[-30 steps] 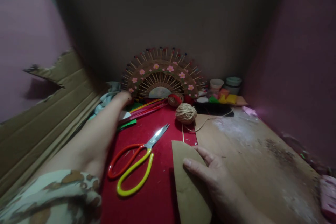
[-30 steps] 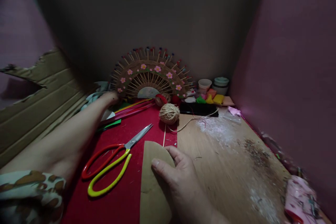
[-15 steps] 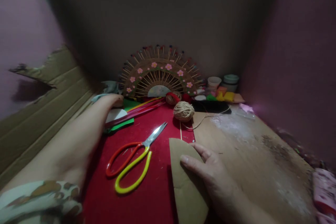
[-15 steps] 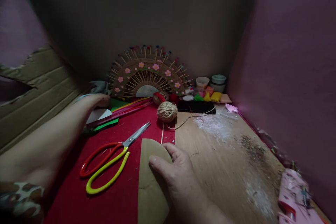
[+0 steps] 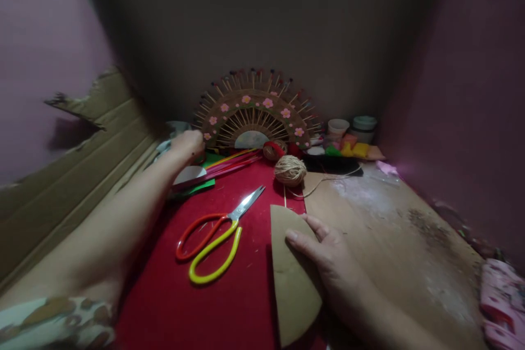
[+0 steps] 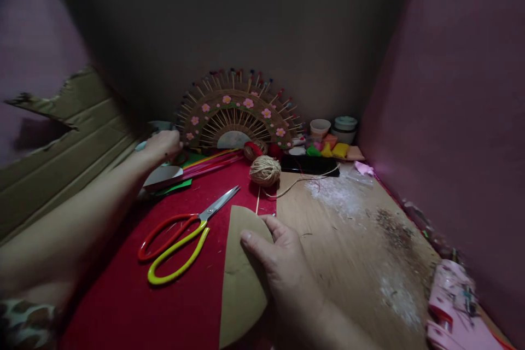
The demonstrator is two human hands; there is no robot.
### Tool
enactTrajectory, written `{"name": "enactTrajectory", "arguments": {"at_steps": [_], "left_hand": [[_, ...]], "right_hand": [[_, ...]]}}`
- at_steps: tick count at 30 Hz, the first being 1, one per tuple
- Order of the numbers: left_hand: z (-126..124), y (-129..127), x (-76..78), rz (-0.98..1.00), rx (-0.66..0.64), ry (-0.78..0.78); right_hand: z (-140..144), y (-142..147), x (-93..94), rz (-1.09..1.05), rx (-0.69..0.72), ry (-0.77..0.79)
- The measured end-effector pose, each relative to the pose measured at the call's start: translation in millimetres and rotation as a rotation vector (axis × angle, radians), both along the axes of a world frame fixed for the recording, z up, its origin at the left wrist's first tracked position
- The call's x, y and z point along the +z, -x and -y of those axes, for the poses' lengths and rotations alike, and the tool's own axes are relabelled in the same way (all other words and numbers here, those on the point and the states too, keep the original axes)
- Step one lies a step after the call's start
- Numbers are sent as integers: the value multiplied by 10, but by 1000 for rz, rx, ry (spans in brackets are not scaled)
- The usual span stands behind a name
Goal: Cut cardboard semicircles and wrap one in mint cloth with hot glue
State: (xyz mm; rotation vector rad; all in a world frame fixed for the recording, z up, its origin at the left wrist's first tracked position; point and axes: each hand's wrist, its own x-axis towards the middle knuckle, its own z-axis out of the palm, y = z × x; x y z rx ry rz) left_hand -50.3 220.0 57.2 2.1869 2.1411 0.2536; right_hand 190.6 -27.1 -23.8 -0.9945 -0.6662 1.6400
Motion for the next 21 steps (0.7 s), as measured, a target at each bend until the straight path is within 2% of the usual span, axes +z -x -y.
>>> {"name": "enactTrajectory", "arguments": {"at_steps": [3, 5, 7, 9, 12, 14, 17, 19, 21], "left_hand": [[383, -235, 53, 180, -115, 119], [754, -404, -5, 355, -253, 216], [1151, -550, -123, 735, -444, 523], [1493, -653, -263, 900, -539, 701], [1800, -717, -430, 1035, -463, 659], [1873, -712, -483, 1133, -389, 527], [1876, -674, -499, 1252, -319, 380], [1843, -631, -485, 1195, -321, 377], [1779, -551, -450, 1027, -349, 334]], "right_hand": [[-4, -7, -25, 16, 0, -41], [-11, -17, -57, 27, 12, -83], [-21, -29, -88, 49, 31, -111], [-29, -40, -106, 93, 58, -122], [-30, -54, -107, 123, 68, -150], [-21, -56, -105, 56, 70, -183], [-6, -46, -127, -40, 178, -189], [-2, -37, -153, -39, 255, -182], [-5, -34, -173, -12, 266, -186]]}}
